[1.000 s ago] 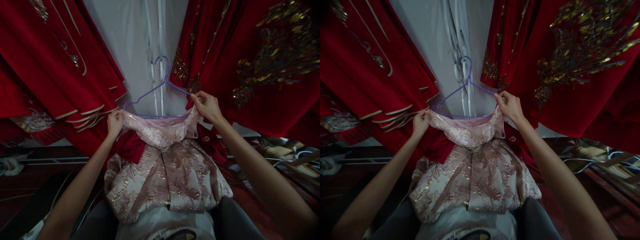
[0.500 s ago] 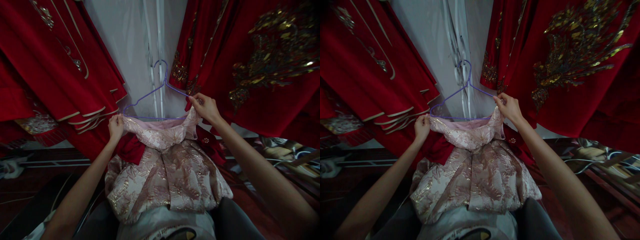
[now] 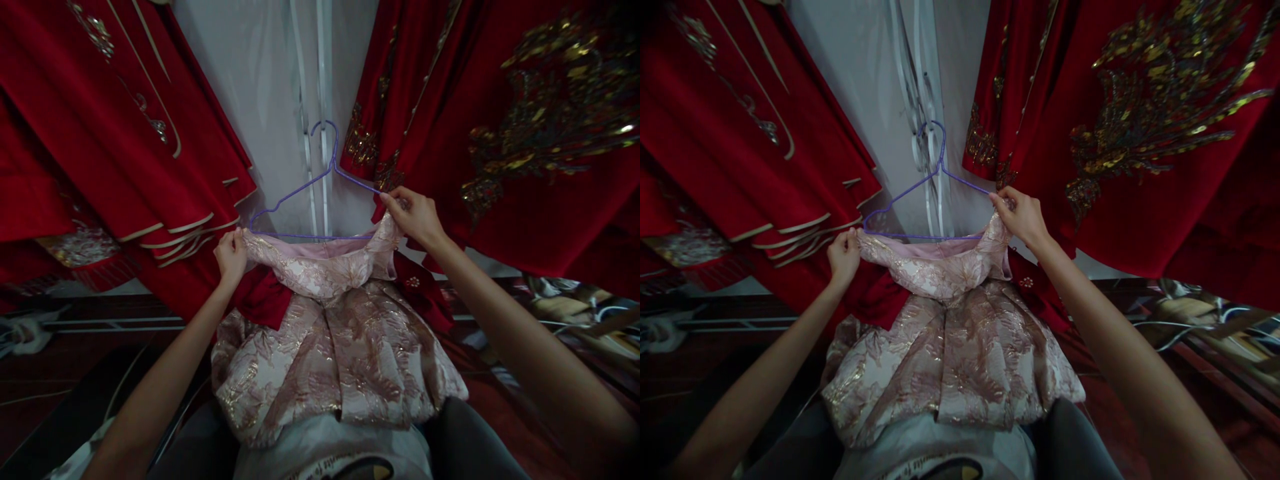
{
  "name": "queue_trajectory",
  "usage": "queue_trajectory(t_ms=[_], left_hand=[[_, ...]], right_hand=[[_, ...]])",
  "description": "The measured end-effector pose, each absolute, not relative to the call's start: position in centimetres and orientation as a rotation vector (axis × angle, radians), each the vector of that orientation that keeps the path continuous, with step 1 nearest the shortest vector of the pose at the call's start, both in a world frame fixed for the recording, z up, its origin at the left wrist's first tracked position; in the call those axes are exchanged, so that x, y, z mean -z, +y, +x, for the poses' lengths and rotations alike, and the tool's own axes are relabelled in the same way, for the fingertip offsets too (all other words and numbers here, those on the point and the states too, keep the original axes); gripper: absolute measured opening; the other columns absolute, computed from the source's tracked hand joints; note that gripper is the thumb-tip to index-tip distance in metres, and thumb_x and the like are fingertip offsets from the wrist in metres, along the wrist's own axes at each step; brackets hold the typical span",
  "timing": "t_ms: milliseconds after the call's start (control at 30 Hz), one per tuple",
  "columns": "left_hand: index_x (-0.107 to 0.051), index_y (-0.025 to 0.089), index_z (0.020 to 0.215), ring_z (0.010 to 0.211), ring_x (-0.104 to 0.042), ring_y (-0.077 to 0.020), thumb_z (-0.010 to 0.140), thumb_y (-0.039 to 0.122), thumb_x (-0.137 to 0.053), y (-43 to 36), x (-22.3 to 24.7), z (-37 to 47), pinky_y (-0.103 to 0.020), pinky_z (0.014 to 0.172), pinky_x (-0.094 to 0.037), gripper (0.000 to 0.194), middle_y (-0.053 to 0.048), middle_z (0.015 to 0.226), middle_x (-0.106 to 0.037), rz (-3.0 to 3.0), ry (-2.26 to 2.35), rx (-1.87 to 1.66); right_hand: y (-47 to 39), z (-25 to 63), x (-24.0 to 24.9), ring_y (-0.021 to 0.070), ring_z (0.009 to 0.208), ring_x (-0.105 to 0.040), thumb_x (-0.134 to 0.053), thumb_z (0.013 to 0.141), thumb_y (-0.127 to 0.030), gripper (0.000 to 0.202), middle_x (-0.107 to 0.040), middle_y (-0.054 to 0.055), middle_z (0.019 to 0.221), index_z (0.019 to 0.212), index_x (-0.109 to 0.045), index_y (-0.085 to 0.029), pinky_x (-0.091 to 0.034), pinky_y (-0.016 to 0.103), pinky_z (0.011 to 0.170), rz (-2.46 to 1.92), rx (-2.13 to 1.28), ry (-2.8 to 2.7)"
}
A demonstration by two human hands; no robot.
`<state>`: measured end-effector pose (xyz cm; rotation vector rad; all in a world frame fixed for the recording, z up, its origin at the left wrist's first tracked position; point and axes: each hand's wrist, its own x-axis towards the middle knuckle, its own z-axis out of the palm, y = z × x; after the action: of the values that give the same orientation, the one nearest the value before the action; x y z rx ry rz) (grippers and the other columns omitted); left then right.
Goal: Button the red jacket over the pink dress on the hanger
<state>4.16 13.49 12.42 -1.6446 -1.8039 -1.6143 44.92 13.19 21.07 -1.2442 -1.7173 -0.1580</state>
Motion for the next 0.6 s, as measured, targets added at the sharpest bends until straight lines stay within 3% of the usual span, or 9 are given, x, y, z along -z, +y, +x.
queue_trajectory(t_ms=[300, 433, 600], left_hand=[[-0.067, 0.015, 0.084, 0.069, -0.057, -0.0150, 0.091, 0.043, -0.039, 14.8, -14.9, 5.5, -0.024, 0.067, -0.041, 0.040, -0.004, 0.076, -0.066, -1.713, -1.742, 1.680], [-0.067, 0.014, 0.079, 0.071, -0.057, -0.0143, 0.090, 0.043, -0.041, 15.9, -18.3, 9.2, -0.023, 0.067, -0.042, 0.041, -0.004, 0.076, -0.066, -1.992, -1.545, 1.737], [-0.067, 0.015, 0.077, 0.075, -0.059, -0.0153, 0.086, 0.050, -0.047, 16.4, -19.7, 10.1, -0.025, 0.069, -0.044, 0.041, -0.004, 0.077, -0.066, -2.305, -1.450, 1.737]], right_hand=[[13.3, 44.7, -21.4, 0.0165, 0.059, -0.056, -0.044, 0.088, -0.056, 0.041, -0.064, 0.004, 0.068, 0.082, -0.063, -0.020, -0.035, 0.027, 0.058, -1.249, 0.170, -1.753], [14.3, 44.0, -21.6, 0.0202, 0.069, -0.059, -0.035, 0.093, -0.052, 0.040, -0.066, 0.008, 0.079, 0.097, -0.058, -0.020, -0.037, 0.028, 0.061, -1.240, 0.222, -1.784], [15.0, 44.1, -21.4, 0.0197, 0.068, -0.059, -0.034, 0.094, -0.049, 0.036, -0.065, 0.008, 0.081, 0.097, -0.053, -0.019, -0.039, 0.028, 0.062, -1.186, 0.190, -1.833]])
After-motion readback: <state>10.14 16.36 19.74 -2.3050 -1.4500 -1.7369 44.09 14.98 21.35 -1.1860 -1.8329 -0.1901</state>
